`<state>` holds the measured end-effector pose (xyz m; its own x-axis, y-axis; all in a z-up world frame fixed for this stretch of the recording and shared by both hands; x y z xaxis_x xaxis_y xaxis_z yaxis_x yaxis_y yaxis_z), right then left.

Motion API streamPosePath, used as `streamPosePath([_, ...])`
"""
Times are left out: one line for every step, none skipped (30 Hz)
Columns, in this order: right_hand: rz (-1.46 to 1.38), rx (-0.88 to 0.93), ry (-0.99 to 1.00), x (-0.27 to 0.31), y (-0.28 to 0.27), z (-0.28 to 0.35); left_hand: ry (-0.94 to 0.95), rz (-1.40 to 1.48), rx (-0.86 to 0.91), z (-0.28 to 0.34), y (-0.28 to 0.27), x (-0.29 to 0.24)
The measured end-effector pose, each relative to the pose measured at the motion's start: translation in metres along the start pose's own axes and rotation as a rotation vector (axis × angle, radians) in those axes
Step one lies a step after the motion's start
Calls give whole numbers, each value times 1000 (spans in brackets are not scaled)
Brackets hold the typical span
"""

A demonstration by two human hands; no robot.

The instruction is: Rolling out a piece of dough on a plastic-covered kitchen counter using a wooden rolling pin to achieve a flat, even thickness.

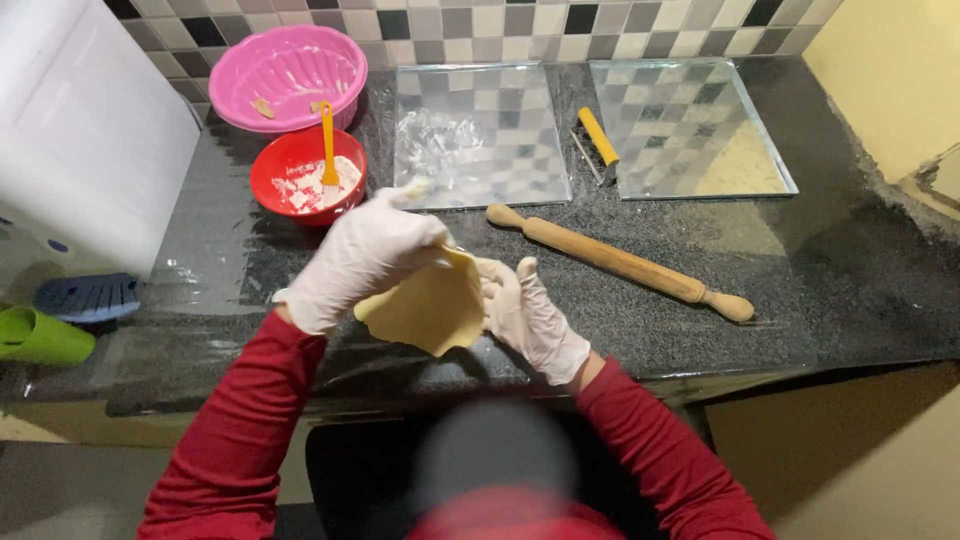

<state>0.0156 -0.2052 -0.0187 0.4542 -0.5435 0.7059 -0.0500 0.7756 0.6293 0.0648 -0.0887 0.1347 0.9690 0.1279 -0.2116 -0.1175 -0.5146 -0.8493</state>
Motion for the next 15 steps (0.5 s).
streamPosePath([-3,0,-5,0,4,-2,5,-1,4,3,-3,2])
streamPosePath([20,13,13,-2,8,-4,16,-216,-77,6,-17,2])
streamPosePath([43,25,31,-5,13,-5,27,-430,-159,11,-29,-1])
streamPosePath([43,27,31,-2,31,3,27,-432,-158,16,-28,18])
streamPosePath([43,22,-52,8,48,14,88,-462,-228,21,-32,30])
streamPosePath([46,21,-136,19,68,23,149,-496,-298,27,-38,43])
streamPosePath([48,27,-137,7,50,0,149,-502,-299,23,-48,37])
streamPosePath([56,55,-220,0,34,-19,66,-558,-296,20,-57,36])
streamPosePath([64,83,-304,-7,18,-38,-17,-612,-295,18,-66,35])
streamPosePath([65,85,-304,6,38,-27,-17,-614,-295,12,-75,20])
streamPosePath([126,-88,-306,19,46,-16,-40,-584,-297,6,-85,8])
streamPosePath([189,-260,-306,33,53,-2,-64,-554,-301,1,-93,-4])
streamPosePath([191,-257,-306,29,41,-10,-66,-557,-302,-2,-97,-17])
streamPosePath([165,-220,-355,29,31,-16,-102,-509,-309,-5,-100,-24])
streamPosePath([139,-184,-403,29,21,-23,-139,-460,-315,-7,-103,-32])
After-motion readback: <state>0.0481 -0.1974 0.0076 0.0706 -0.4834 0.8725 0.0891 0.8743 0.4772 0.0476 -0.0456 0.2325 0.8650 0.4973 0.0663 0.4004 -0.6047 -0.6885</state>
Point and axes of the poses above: each hand's wrist, its own z-axis away from the middle knuckle, its own y-axis out of the palm, x = y × z, the point moved 9 cm from there along -z, towards the middle knuckle, and after that the axes turned 11 degrees about y, right-handed, at the moved point
